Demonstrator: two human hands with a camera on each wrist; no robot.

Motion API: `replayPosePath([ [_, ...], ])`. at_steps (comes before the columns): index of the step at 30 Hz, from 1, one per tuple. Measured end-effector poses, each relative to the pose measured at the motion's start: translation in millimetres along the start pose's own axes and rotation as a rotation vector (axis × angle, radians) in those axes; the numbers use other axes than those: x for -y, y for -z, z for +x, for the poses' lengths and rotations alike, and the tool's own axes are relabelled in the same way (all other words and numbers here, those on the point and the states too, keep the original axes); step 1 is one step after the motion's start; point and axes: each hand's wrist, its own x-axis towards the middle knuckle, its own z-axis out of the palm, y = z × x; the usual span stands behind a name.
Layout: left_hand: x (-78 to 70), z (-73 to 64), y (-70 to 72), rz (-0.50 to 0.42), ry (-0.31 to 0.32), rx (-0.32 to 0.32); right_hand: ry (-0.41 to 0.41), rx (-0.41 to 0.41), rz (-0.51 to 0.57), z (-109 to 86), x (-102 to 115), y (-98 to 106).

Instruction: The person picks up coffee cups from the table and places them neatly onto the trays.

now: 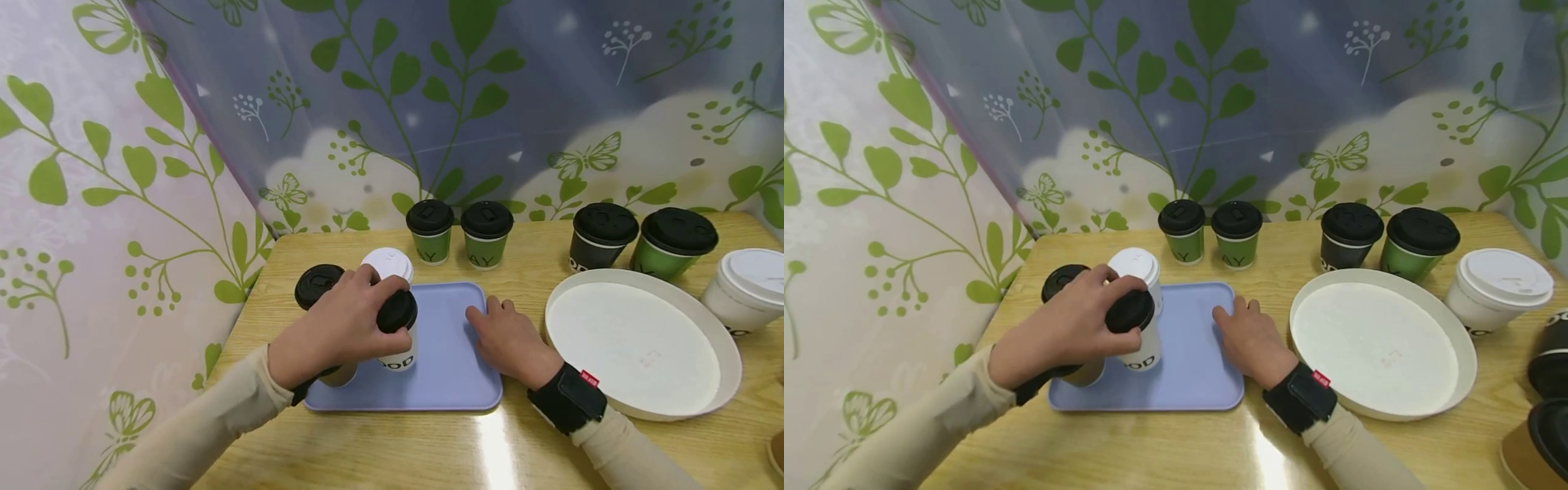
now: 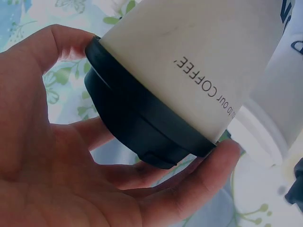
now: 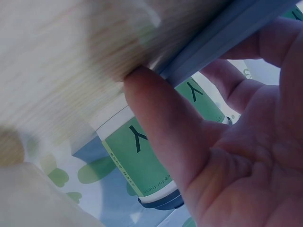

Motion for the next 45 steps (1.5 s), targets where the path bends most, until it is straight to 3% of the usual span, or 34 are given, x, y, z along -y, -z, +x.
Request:
replayPosePath([
  [4, 2.0, -1.5, -5.6, 0.002, -0.018, 0.001, -0.007, 0.011, 0.002, 0.7, 0.5, 0.2],
  [13, 4.8, -5.0, -13.5, 0.012, 0.026, 0.037, -0.017, 0.032, 0.006, 1.3, 1.0, 0.5],
  [23, 8.4, -5.8, -20.9, 0.007, 0.031, 0.059, -0.019, 0.032, 0.005, 1.8, 1.4, 1.5],
  [37, 11.3, -7.4, -26.3, -0.025, 0.042, 0.081, -0.019, 0.032, 0.005, 1.0, 0.8, 1.2],
  [45, 9.0, -8.2, -24.2, 0.027, 0.045, 0.119, -0.023, 0.045, 0.008, 0.8, 0.7, 1.5],
])
